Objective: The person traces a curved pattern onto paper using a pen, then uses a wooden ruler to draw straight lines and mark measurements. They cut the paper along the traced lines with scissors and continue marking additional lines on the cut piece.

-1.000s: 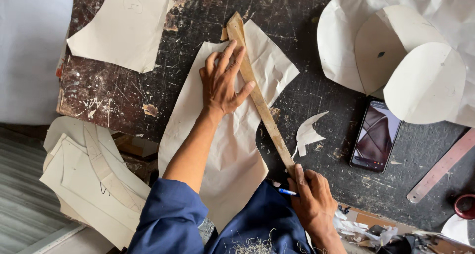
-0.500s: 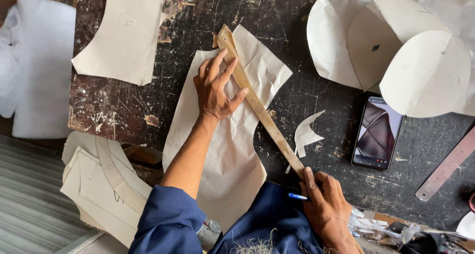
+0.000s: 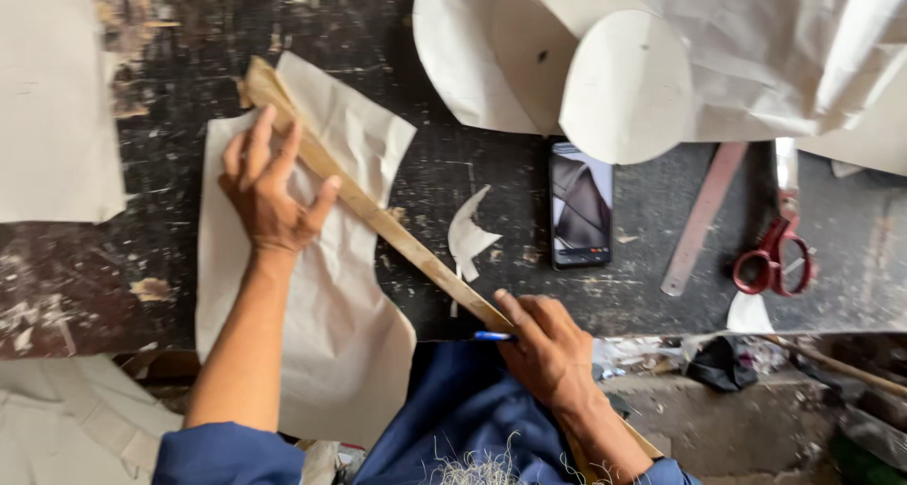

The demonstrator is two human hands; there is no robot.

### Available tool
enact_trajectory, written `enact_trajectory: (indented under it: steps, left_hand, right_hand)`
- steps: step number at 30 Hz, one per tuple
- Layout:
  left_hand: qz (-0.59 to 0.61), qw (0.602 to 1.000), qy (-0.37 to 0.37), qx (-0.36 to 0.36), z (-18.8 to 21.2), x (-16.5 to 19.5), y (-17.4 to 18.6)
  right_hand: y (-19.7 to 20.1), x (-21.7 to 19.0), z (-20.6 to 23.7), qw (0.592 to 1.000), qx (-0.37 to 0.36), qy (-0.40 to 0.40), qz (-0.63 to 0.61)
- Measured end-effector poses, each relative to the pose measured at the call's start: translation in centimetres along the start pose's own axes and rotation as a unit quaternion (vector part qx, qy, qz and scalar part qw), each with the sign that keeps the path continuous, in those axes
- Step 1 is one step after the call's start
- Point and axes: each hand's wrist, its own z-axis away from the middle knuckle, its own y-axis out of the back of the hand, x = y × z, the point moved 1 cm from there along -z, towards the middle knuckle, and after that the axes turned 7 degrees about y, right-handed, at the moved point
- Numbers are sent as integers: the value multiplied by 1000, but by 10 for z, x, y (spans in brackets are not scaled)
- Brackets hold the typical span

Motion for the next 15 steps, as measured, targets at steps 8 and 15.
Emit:
enact_trajectory:
  steps: [8, 15]
  left_hand:
    - [-18, 1000, 15, -9, 5, 7, 3]
    - [-10, 1000, 16, -14, 5, 9, 2]
  right_hand:
    - [38, 54, -22, 990, -20, -77, 120]
    - [48, 70, -10, 986, 5, -108, 126]
